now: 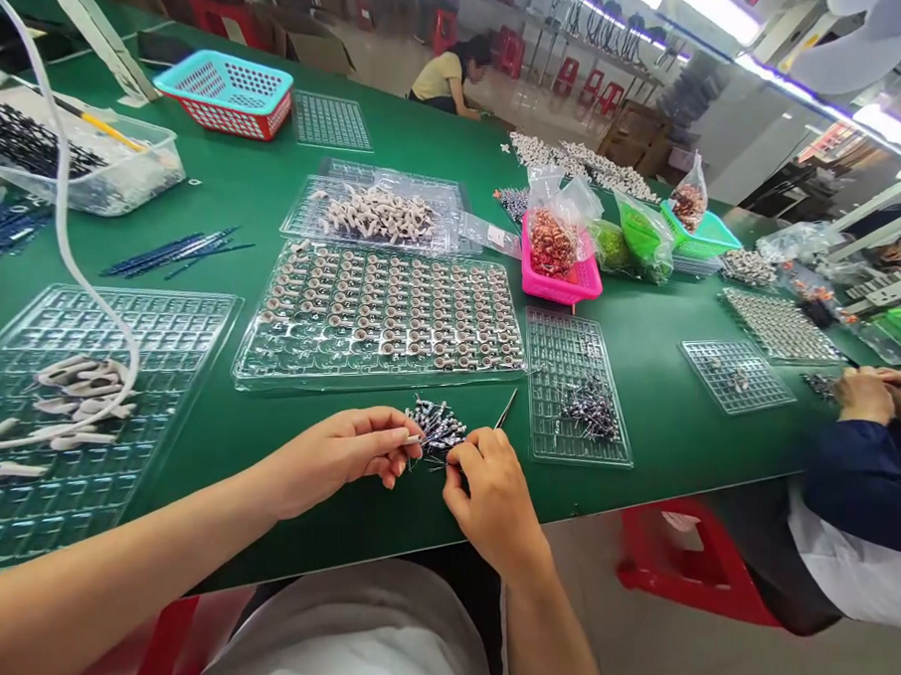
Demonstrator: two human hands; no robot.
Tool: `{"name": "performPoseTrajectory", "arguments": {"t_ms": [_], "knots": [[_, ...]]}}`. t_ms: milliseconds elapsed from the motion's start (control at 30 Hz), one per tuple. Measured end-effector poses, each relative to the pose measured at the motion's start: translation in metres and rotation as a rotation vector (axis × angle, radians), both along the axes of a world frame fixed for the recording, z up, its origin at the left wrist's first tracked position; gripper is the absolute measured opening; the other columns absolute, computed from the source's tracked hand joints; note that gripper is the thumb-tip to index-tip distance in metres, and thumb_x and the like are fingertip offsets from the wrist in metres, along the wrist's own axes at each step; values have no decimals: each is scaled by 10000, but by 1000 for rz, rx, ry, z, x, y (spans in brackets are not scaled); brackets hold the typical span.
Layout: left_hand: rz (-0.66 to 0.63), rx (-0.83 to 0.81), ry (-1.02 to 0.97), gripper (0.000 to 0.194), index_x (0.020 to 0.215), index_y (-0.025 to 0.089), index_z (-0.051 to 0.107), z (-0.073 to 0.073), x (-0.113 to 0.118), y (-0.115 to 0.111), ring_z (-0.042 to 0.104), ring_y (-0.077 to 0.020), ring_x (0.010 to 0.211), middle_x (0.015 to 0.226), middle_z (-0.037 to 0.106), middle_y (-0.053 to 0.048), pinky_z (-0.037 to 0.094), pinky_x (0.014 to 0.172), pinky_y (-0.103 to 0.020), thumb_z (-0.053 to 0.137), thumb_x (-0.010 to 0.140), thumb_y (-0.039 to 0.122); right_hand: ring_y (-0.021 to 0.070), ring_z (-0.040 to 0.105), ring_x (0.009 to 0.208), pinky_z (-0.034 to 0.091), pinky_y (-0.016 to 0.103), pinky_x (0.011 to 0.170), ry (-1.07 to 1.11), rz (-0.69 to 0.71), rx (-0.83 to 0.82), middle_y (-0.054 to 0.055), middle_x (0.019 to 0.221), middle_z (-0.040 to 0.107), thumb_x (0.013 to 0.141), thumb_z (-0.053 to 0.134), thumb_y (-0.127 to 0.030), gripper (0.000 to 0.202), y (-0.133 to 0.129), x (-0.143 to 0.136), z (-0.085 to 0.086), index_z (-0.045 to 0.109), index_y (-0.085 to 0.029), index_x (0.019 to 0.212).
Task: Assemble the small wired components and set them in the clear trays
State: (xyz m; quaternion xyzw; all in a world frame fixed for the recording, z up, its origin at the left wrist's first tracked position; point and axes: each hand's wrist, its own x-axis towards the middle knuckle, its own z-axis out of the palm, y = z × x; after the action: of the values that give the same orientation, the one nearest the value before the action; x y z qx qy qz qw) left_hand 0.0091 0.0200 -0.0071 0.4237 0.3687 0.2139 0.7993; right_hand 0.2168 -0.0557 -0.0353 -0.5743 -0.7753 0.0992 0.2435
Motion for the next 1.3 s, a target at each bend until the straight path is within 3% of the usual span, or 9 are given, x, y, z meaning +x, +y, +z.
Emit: {"name": "performPoseTrajectory", "arguments": {"t_ms": [267,433,533,700,833,1000,1133,1300], "knots": [[7,-7,2,125,820,149,630,5,-2,1,589,-140,683,811,634,-40,475,590,-263,570,716,183,204,547,902,484,358,784,102,4,-34,56,932,581,876,532,-95,132,0,-2,4,593,-211,889],[-14,24,34,157,738,153,610,6,-5,-1,366,-109,520,603,456,23,262,471,-240,473,684,207,196,585,902,494,367,790,147,14,81,55,938,612,892,525,-88,147,-4,-1,9,586,-217,924],[-63,134,61,193,744,159,624,9,-7,-3,300,-117,523,567,341,52,243,483,-253,462,753,265,175,617,849,495,354,757,192,56,179,37,919,650,887,546,-56,211,-8,-4,8,581,-231,999],[-161,472,282,300,893,171,676,20,-11,-3,422,-144,640,680,486,26,345,578,-264,523,879,429,169,644,821,525,342,717,299,141,238,35,932,679,859,575,-7,348,-16,-19,4,571,-261,1098],[-286,658,334,309,1093,206,676,27,-16,-3,470,-148,703,769,539,23,374,627,-252,586,884,416,166,657,811,546,328,698,360,163,230,37,917,680,873,572,-31,328,-18,-32,0,565,-259,1109],[-391,804,369,167,896,180,697,28,-20,-4,526,-157,764,838,626,-11,391,655,-247,579,892,298,166,653,822,544,328,706,394,156,232,38,906,684,869,586,-20,325,-17,-37,-3,558,-242,1104],[-404,776,392,194,840,170,687,26,-19,-3,512,-152,732,793,602,-7,379,632,-244,557,895,304,165,651,807,540,328,704,423,142,244,35,900,687,853,602,1,352,-18,-36,-4,559,-234,1113],[-401,571,371,275,859,149,670,22,-15,-1,461,-146,678,727,549,11,353,601,-247,565,867,403,163,654,838,550,324,731,472,114,249,36,933,691,855,607,1,382,-19,-36,-6,565,-236,1152]]}}
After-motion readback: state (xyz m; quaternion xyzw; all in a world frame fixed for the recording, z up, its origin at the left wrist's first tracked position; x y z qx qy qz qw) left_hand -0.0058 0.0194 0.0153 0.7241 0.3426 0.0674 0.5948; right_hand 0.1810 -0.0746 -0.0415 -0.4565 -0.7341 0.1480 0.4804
